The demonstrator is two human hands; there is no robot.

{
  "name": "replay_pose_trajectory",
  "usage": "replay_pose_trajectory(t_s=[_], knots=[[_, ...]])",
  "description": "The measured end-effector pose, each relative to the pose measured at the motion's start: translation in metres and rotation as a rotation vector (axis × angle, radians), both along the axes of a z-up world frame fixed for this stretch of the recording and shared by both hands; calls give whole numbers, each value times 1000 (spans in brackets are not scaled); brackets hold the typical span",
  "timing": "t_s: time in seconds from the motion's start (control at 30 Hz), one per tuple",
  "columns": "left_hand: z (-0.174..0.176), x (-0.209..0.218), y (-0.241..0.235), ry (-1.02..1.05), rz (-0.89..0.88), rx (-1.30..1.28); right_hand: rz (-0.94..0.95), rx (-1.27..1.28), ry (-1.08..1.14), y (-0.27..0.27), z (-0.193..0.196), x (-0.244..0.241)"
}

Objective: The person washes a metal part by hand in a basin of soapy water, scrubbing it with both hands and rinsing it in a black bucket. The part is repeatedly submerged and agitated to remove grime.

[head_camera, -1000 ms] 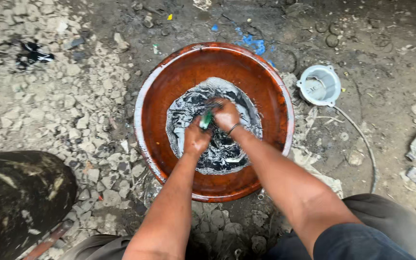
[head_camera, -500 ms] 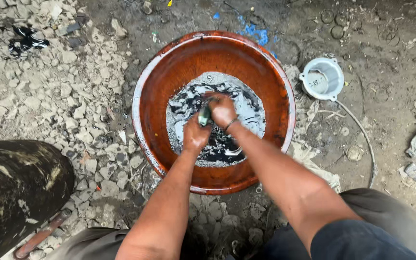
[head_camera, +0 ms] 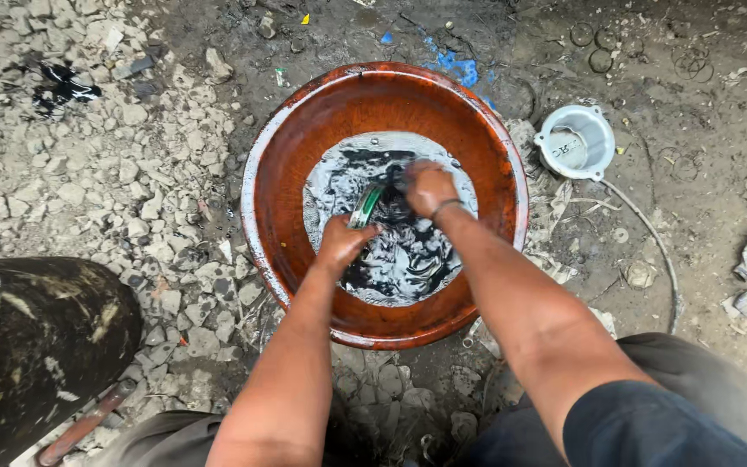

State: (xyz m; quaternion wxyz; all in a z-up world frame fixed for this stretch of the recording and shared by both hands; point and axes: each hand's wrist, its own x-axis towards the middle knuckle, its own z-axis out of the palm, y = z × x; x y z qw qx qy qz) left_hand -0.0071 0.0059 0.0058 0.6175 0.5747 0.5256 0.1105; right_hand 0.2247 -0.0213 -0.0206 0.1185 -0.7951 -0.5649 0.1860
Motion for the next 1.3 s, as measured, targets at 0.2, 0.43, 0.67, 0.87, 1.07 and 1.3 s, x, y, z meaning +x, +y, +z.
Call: replay_pose_trajectory(t_s=[0.2,0.43,0.67,0.87,1.07,1.3], knots=[[5,1,30,184,7,-118,165,-138,-171,-31,19,-16],[-14,2,22,-86,-36,164,-26,-372,-43,-38,22,-34],[-4,2,15,156,-21,382,-180,-48,545,-15,-47,-15],[-47,25,27,151,66,579,-87,527,454,6,12,-71],[-76,36,15,80,-222,788,68,627,234,-9,0,-76],[-52,31,-30,125,-131,526,-349,37,761,13,-53,-24]])
